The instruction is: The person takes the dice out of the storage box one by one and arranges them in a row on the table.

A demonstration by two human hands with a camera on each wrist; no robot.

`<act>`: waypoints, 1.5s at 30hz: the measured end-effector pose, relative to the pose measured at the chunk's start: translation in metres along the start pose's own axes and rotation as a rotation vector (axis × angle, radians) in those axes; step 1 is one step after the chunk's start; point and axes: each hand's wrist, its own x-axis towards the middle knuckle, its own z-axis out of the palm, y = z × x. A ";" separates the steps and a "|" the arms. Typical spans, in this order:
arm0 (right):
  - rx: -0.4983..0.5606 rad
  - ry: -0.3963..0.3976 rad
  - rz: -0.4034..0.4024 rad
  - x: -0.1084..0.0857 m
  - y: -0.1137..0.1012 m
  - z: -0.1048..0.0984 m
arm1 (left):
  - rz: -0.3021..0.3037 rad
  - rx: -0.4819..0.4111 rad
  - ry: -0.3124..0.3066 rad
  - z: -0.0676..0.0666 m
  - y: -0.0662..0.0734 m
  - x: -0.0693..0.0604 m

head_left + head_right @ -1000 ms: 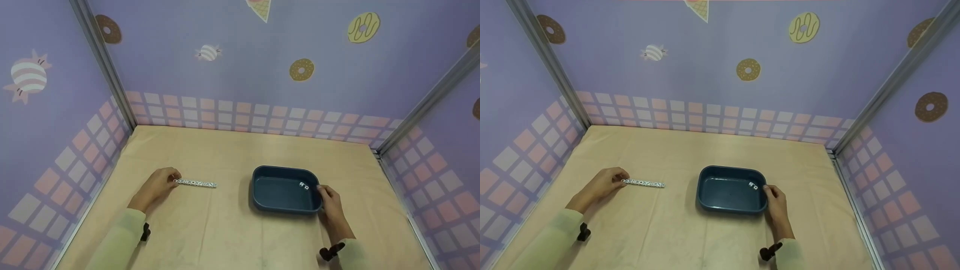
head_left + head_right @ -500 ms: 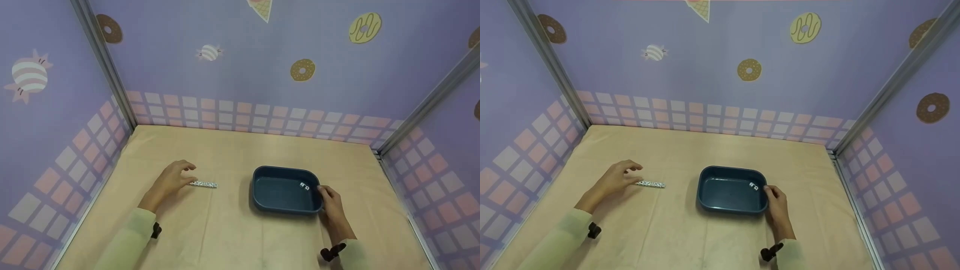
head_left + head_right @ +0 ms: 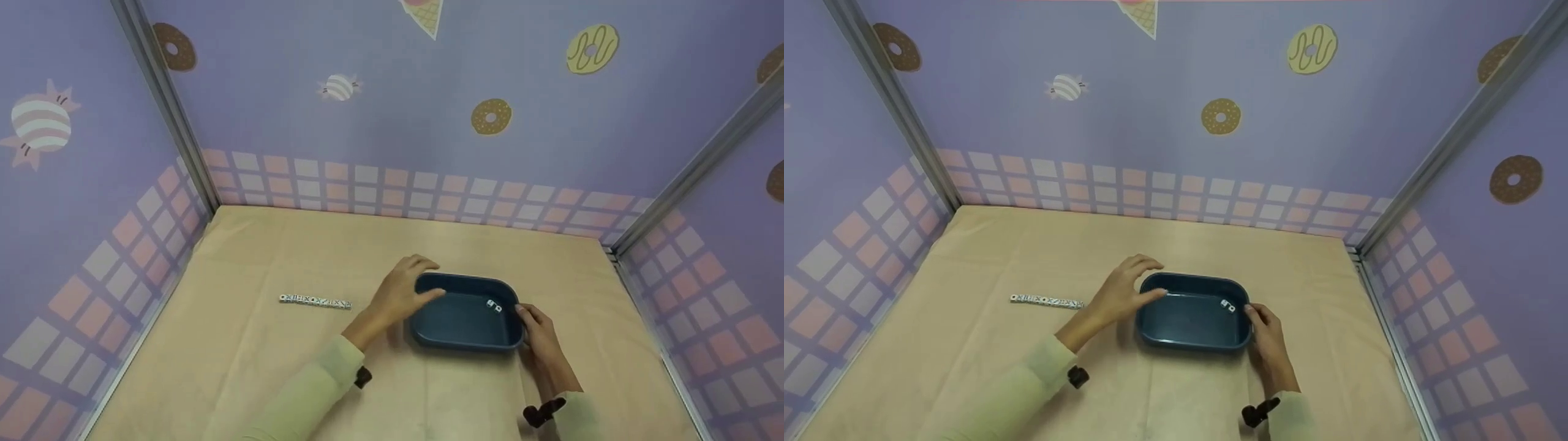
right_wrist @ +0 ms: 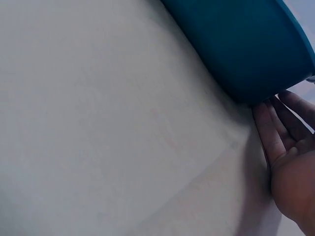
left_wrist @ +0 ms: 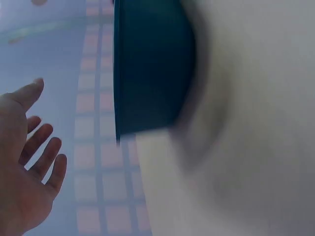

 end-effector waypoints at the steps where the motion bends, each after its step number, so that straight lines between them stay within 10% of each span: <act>1: -0.001 0.002 -0.003 0.000 0.000 0.000 | -0.013 -0.007 -0.010 0.011 0.007 0.004; 8: -0.022 0.013 -0.003 -0.001 -0.002 0.000 | -0.084 -0.081 -0.070 0.075 0.040 0.027; 19: 0.061 -0.014 0.051 -0.028 -0.036 0.006 | -0.196 -0.189 -0.257 0.134 0.045 0.032; 31: 0.076 -0.006 0.059 -0.026 -0.035 0.004 | -0.166 -0.045 -0.415 0.151 0.037 0.035; 45: 0.097 0.019 0.039 -0.013 -0.021 0.007 | -0.175 0.105 -0.404 0.149 0.034 0.034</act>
